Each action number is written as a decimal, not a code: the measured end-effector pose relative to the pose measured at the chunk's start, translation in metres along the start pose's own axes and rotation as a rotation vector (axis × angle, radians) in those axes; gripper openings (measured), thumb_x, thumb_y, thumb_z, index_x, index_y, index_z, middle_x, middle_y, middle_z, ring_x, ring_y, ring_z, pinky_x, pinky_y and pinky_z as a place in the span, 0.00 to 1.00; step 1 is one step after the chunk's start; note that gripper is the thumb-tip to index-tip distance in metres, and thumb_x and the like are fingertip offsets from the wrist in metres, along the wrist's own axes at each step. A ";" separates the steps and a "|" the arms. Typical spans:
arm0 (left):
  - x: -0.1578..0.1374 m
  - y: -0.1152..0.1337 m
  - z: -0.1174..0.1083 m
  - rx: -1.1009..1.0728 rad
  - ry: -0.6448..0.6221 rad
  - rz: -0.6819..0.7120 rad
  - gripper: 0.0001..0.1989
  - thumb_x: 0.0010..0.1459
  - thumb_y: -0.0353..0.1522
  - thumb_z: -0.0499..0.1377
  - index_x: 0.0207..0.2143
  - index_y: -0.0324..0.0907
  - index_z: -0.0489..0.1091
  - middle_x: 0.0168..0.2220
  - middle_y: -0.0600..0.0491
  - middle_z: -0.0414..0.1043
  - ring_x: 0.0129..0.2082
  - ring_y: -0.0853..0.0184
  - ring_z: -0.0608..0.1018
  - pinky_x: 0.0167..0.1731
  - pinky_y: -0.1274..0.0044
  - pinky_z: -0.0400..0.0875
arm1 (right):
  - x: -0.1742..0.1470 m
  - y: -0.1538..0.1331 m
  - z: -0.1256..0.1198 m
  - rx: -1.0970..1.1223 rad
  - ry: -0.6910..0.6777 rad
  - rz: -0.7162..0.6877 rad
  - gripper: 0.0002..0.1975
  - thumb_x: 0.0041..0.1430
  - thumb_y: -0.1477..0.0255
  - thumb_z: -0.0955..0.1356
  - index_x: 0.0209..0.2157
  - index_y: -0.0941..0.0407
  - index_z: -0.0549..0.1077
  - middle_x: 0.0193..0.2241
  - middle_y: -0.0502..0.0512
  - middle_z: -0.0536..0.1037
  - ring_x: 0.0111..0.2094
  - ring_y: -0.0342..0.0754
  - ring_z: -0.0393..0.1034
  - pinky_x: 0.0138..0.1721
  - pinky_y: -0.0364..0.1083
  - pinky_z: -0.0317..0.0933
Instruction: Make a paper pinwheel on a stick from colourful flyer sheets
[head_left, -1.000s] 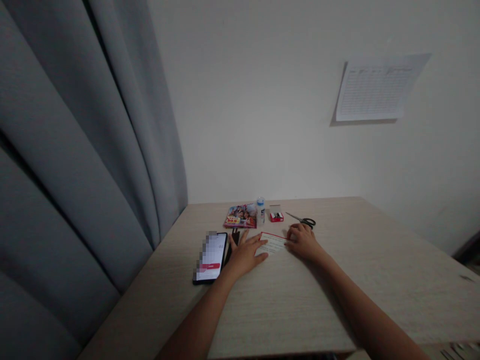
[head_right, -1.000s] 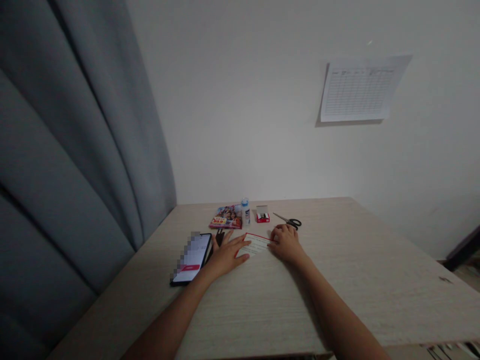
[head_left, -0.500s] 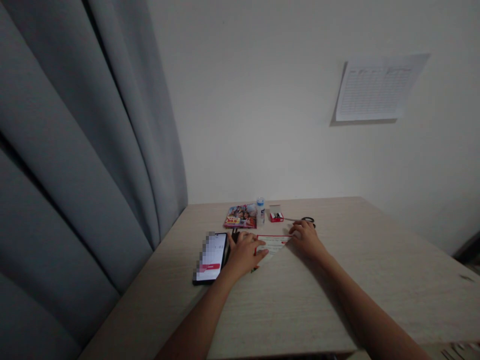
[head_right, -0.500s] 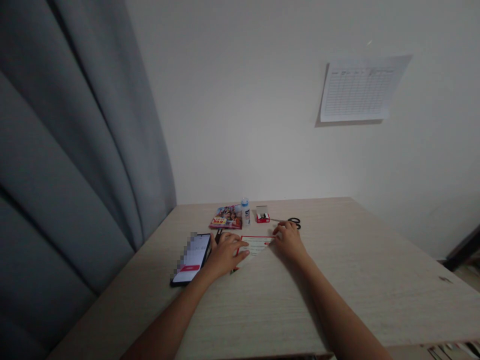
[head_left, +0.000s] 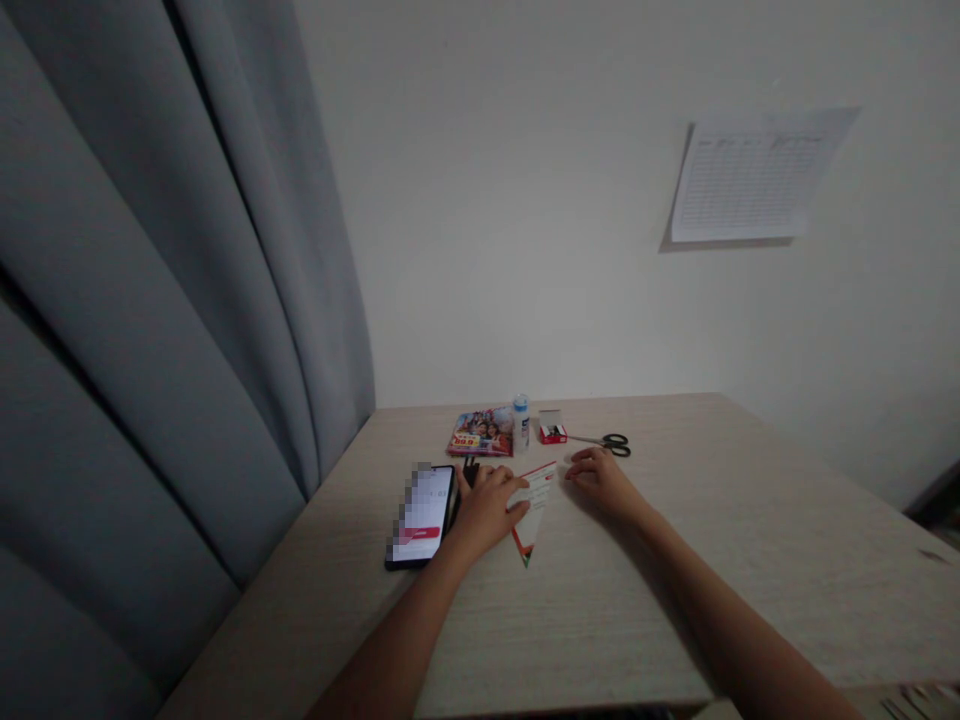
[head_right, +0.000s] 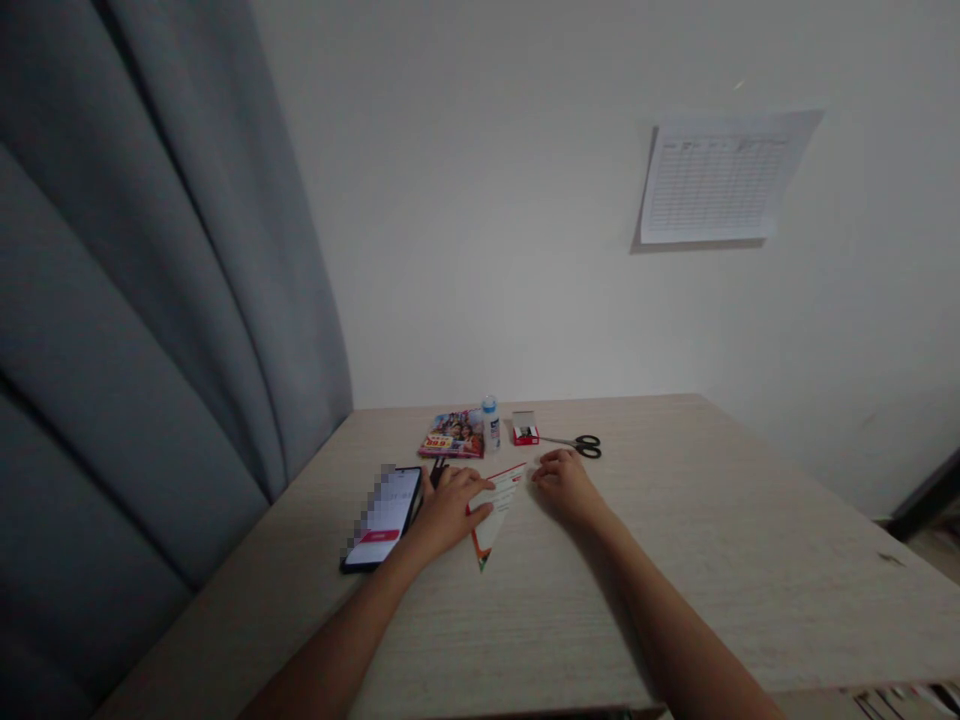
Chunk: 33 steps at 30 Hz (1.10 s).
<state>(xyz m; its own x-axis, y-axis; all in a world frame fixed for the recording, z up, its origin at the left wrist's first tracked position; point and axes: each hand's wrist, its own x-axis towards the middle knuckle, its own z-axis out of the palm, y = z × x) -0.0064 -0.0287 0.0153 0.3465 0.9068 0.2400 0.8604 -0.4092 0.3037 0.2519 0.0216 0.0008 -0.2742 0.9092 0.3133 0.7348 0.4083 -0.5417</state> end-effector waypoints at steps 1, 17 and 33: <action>0.000 0.000 0.000 0.001 0.002 -0.001 0.15 0.63 0.40 0.59 0.52 0.57 0.72 0.53 0.53 0.72 0.58 0.53 0.66 0.60 0.38 0.23 | -0.001 -0.003 0.000 0.021 -0.007 -0.002 0.11 0.58 0.68 0.68 0.35 0.54 0.84 0.47 0.60 0.78 0.53 0.58 0.67 0.59 0.55 0.58; 0.003 -0.005 0.008 0.010 -0.089 -0.013 0.19 0.63 0.43 0.57 0.56 0.54 0.70 0.65 0.54 0.64 0.67 0.49 0.57 0.63 0.41 0.26 | -0.010 -0.016 0.007 0.174 -0.190 -0.115 0.08 0.56 0.67 0.72 0.36 0.52 0.84 0.54 0.57 0.74 0.60 0.55 0.60 0.64 0.53 0.53; 0.006 -0.010 0.010 0.019 -0.130 -0.017 0.21 0.63 0.45 0.57 0.58 0.57 0.68 0.66 0.55 0.63 0.68 0.46 0.55 0.61 0.39 0.26 | 0.008 -0.009 0.022 0.015 -0.073 0.054 0.19 0.56 0.65 0.73 0.49 0.54 0.79 0.46 0.59 0.81 0.64 0.60 0.55 0.65 0.58 0.50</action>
<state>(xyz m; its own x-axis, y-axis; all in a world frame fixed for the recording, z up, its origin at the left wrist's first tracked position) -0.0092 -0.0186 0.0047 0.3767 0.9194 0.1130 0.8730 -0.3932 0.2887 0.2295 0.0269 -0.0089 -0.2794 0.9333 0.2255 0.7407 0.3590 -0.5679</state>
